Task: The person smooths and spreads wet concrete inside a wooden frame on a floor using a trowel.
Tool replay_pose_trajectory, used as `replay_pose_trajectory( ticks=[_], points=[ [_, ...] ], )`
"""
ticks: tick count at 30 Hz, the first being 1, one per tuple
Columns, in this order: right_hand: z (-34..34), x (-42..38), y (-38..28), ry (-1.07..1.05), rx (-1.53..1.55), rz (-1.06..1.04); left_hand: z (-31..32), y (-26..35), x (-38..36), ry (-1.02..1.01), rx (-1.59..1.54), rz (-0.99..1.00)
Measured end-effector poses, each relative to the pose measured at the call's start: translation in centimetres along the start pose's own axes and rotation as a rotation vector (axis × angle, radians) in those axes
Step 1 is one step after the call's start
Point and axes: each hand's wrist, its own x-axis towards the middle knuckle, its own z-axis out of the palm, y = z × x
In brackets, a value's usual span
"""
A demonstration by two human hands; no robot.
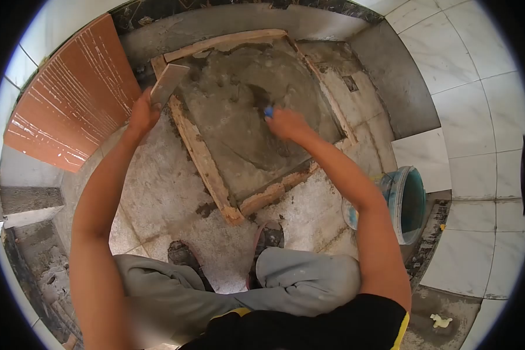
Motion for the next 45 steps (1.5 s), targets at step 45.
replay_pose_trajectory(
  ticks=[45],
  points=[
    [-5.0, -8.3, -2.2, 0.119, 0.348, 0.052, -4.8, 10.2, 3.8, 0.006, 0.067, 0.176]
  ],
)
